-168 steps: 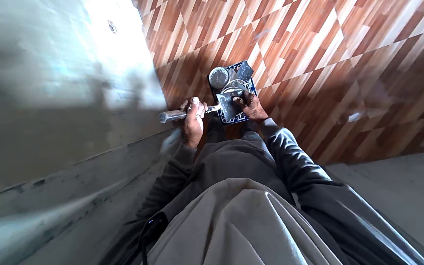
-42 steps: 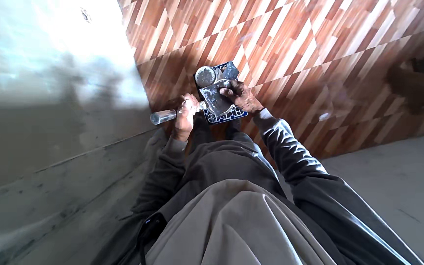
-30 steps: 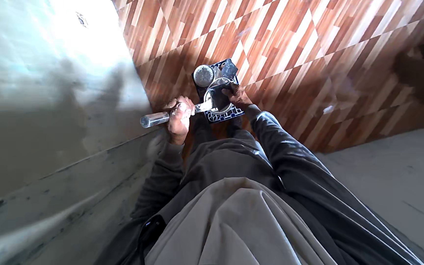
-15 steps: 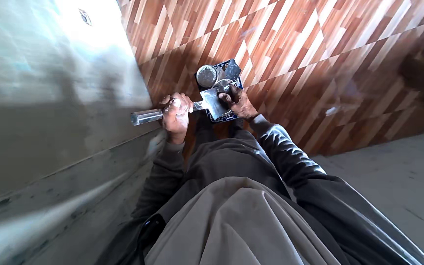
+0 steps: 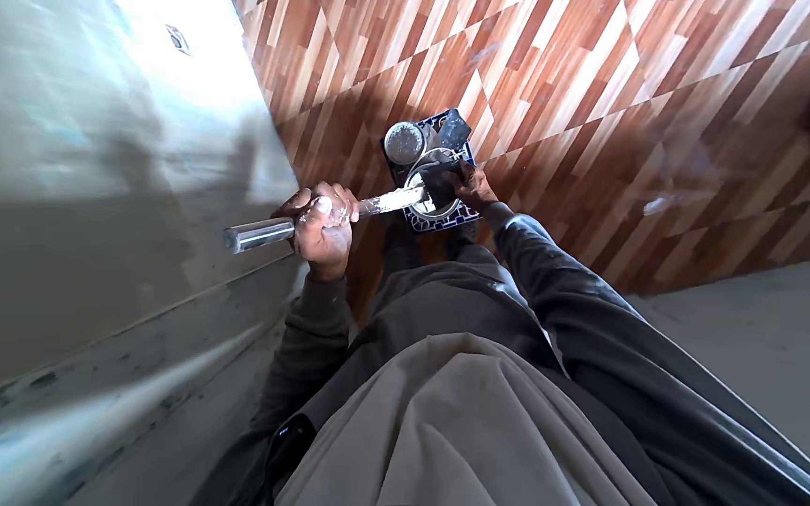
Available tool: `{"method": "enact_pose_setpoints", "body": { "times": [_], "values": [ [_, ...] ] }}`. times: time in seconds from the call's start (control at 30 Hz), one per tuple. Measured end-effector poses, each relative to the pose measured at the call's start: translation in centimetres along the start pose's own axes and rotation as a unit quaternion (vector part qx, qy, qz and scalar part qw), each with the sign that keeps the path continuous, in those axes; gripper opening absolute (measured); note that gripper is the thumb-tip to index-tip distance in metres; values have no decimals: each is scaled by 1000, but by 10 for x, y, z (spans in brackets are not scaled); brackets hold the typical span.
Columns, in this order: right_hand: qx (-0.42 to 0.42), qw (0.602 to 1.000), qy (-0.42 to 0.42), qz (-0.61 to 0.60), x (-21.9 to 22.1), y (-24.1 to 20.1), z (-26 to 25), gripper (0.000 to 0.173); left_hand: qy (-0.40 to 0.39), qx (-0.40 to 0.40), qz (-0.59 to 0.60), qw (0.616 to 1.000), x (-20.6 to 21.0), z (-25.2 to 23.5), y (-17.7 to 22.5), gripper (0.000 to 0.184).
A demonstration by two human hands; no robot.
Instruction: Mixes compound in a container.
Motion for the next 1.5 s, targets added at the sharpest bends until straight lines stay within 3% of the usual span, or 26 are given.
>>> {"method": "enact_pose_setpoints", "body": {
  "times": [0.33,0.53,0.93,1.07,1.23,1.4,1.5],
  "values": [
    [-11,1000,4,23,-21,0,5,33,-22,-11,-3,1000,1,9,-7,19],
    [-6,1000,13,17,-16,-5,13,30,-18,-19,-34,999,-2,14,-15,33],
    [221,975,38,6,23,112,39,35,0,58,-48,997,-6,17,-25,28],
    [248,967,57,27,28,102,60,35,-9,58,-77,995,-9,20,-24,27],
    [268,960,59,54,28,106,73,36,-8,2,-96,995,-9,29,-22,26],
    [244,966,61,58,20,102,84,37,-18,41,-84,995,-10,22,-20,20],
    [221,972,65,54,7,84,92,35,-20,10,-69,997,-9,24,-20,16]
  ]
}}
Point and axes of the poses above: each hand's wrist, its own z-axis away from the middle knuckle, its own x-axis out of the palm, y = z × x, the point moved 9 cm from there along -z, towards the middle knuckle, and after that the axes turned 9 degrees about -y, right-handed, at the moved point
